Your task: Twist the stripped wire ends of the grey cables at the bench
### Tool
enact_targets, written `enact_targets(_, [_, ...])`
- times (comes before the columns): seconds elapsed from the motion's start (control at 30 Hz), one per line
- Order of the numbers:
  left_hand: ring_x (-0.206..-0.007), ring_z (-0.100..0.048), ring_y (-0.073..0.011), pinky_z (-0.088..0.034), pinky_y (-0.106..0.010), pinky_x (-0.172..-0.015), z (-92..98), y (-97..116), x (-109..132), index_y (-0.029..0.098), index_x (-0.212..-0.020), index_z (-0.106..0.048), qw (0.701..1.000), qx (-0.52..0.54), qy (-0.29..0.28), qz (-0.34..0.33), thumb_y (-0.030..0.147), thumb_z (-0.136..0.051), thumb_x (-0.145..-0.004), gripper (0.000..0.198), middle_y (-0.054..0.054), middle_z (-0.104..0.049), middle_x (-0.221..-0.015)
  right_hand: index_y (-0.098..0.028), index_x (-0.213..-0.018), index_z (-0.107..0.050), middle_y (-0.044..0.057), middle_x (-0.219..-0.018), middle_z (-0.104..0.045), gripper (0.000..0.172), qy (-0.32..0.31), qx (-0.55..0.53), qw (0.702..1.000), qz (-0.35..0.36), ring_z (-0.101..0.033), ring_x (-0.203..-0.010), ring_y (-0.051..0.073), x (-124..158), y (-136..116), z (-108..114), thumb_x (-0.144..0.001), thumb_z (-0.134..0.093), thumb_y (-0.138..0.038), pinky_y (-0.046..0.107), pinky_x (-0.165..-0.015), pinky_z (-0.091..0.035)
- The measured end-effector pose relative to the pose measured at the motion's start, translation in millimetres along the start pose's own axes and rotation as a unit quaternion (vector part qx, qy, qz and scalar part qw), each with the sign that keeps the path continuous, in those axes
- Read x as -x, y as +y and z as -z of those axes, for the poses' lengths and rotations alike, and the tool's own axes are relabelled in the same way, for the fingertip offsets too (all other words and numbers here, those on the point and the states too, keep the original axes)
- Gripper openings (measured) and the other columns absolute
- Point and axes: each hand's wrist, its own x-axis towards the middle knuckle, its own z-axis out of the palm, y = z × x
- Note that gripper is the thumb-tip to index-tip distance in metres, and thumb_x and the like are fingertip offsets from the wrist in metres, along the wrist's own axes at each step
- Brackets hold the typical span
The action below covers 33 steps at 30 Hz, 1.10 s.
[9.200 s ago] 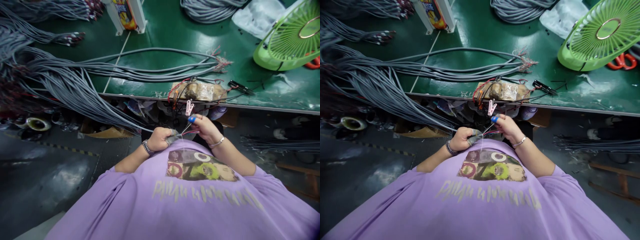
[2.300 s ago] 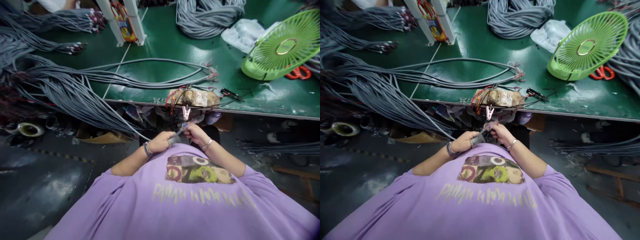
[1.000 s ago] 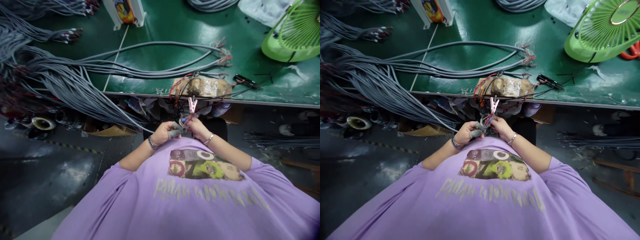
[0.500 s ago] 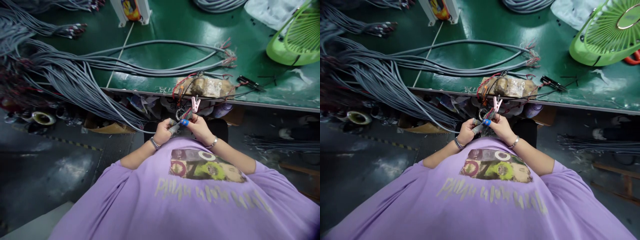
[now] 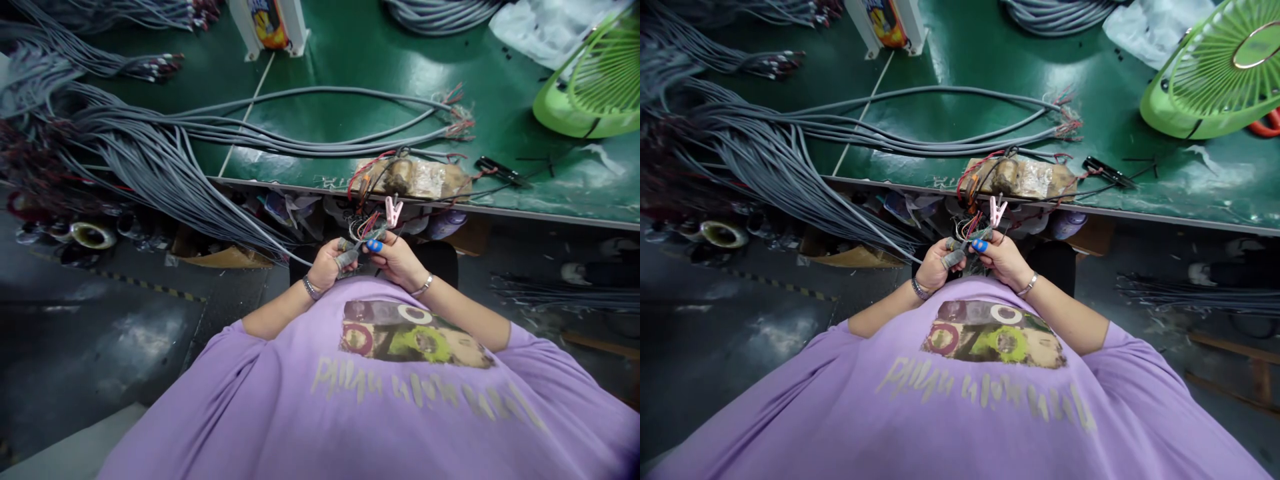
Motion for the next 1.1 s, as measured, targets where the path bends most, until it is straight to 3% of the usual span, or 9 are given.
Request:
enact_targets(0.17, [-0.046,-0.051,-0.0056,-0.035,-0.018,-0.046,0.5,-0.4,-0.5,0.016,-0.072,-0.055,1.000,-0.009,-0.003,0.000,0.052,-0.087,-0.062,0.049,0.003,-0.063,-0.056,-0.017,-0.081,-0.062,-0.009,-0.055,-0.048,0.042,0.011,-0.025,1.000,-0.005,-0.027,-0.043,0.001,-0.8,-1.7,-2.0,-0.054,-0.092,-0.030,0.015,-0.039,-0.012])
enact_targets(0.33, [-0.047,-0.051,-0.0060,-0.036,-0.018,-0.046,0.6,-1.8,-0.6,0.016,-0.073,-0.055,1.000,-0.018,-0.004,0.013,0.050,-0.087,-0.062,0.047,0.003,-0.064,-0.057,-0.016,-0.083,-0.064,-0.006,-0.066,-0.057,0.038,0.001,-0.064,0.997,-0.040,-0.022,-0.044,-0.001,-3.6,-6.8,-3.0,-0.055,-0.089,-0.021,0.014,-0.038,-0.008])
enact_targets(0.57, [-0.047,-0.050,-0.0059,-0.037,-0.019,-0.048,3.9,-4.2,-1.1,0.016,-0.072,-0.056,1.000,-0.018,-0.016,0.004,0.051,-0.087,-0.063,0.048,0.002,-0.063,-0.057,-0.014,-0.081,-0.059,-0.008,-0.063,-0.051,0.035,-0.025,-0.130,0.981,-0.139,-0.023,-0.043,-0.002,-9.0,-10.6,-0.7,-0.058,-0.086,-0.009,0.010,-0.036,-0.012])
enact_targets(0.8, [-0.047,-0.049,-0.0058,-0.037,-0.019,-0.048,3.1,-7.8,-3.3,0.017,-0.074,-0.054,1.000,0.022,0.002,-0.011,0.053,-0.086,-0.064,0.049,0.003,-0.063,-0.058,-0.016,-0.082,-0.053,-0.007,-0.063,-0.045,0.017,-0.064,-0.206,0.967,-0.137,-0.018,-0.045,0.001,-7.2,-13.0,-4.9,-0.073,-0.065,-0.006,0.009,-0.036,-0.020])
enact_targets(0.93, [-0.046,-0.047,-0.0055,-0.032,-0.018,-0.045,3.0,-5.0,-6.6,0.019,-0.074,-0.051,0.996,0.059,0.067,-0.020,0.054,-0.086,-0.061,0.051,0.005,-0.059,-0.056,-0.017,-0.073,-0.047,-0.005,-0.065,-0.041,0.020,-0.057,-0.218,0.965,-0.137,-0.020,-0.048,0.003,-7.8,-13.3,-5.2,-0.067,-0.066,-0.013,0.012,-0.037,-0.019])
enact_targets(1.03, [-0.047,-0.048,-0.0058,-0.031,-0.018,-0.044,4.8,-4.3,-8.6,0.019,-0.074,-0.049,0.992,0.067,0.104,-0.020,0.054,-0.086,-0.060,0.053,0.005,-0.058,-0.056,-0.018,-0.066,-0.040,-0.006,-0.063,-0.034,0.039,-0.052,-0.163,0.980,-0.103,-0.021,-0.049,0.004,-8.7,-9.7,-4.5,-0.069,-0.077,-0.031,0.015,-0.038,-0.014])
enact_targets(1.1, [-0.047,-0.048,-0.0058,-0.031,-0.018,-0.044,6.1,-5.8,-8.8,0.019,-0.075,-0.050,0.993,0.058,0.101,-0.019,0.055,-0.085,-0.060,0.052,0.005,-0.058,-0.057,-0.019,-0.064,-0.036,-0.006,-0.061,-0.032,0.053,-0.050,-0.099,0.991,-0.069,-0.020,-0.049,0.004,-8.7,-6.4,-4.7,-0.069,-0.081,-0.047,0.017,-0.038,-0.011])
